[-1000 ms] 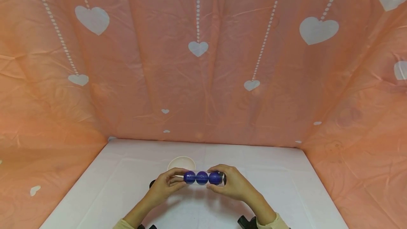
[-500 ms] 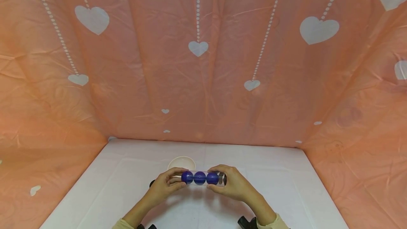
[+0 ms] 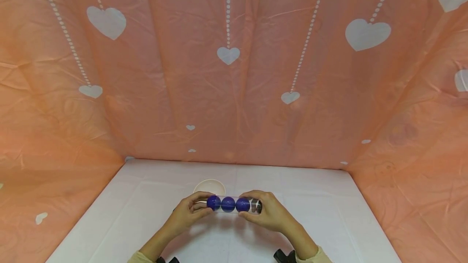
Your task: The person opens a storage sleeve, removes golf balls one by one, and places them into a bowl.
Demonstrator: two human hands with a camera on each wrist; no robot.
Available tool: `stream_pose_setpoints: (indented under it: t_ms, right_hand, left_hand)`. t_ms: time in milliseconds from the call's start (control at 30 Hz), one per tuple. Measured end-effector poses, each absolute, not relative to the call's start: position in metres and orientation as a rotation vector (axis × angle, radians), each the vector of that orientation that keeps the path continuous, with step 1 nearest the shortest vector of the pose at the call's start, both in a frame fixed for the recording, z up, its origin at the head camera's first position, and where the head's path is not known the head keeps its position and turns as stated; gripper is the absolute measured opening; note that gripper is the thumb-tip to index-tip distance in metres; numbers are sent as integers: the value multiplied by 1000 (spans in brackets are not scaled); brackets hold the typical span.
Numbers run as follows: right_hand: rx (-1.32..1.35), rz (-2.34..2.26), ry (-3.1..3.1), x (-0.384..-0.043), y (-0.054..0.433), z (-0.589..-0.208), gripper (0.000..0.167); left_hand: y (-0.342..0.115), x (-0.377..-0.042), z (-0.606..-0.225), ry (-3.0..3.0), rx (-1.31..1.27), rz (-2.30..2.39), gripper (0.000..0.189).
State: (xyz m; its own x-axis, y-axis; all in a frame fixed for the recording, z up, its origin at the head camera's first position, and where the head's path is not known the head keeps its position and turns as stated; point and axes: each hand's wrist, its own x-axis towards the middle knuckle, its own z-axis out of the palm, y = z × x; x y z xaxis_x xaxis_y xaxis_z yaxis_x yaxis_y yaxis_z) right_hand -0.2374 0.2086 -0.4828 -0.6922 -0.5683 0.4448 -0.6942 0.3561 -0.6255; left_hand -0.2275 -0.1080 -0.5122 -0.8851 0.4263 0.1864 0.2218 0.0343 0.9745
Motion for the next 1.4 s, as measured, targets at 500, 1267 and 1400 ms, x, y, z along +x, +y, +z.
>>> stream_pose_setpoints:
  t_ms: [500, 1267, 1400]
  right_hand:
    - [1122, 1287, -2457, -235, 210, -482, 37]
    - [1076, 1291, -2460, -231, 212, -480, 38]
    - [1078, 1294, -2457, -232, 212, -480, 38]
  left_hand:
    - [-117, -240, -510, 2346, 689, 1973, 46]
    - [-116, -255, -514, 2669, 682, 1734, 41]
    - [-114, -257, -515, 2770, 778, 1647, 42]
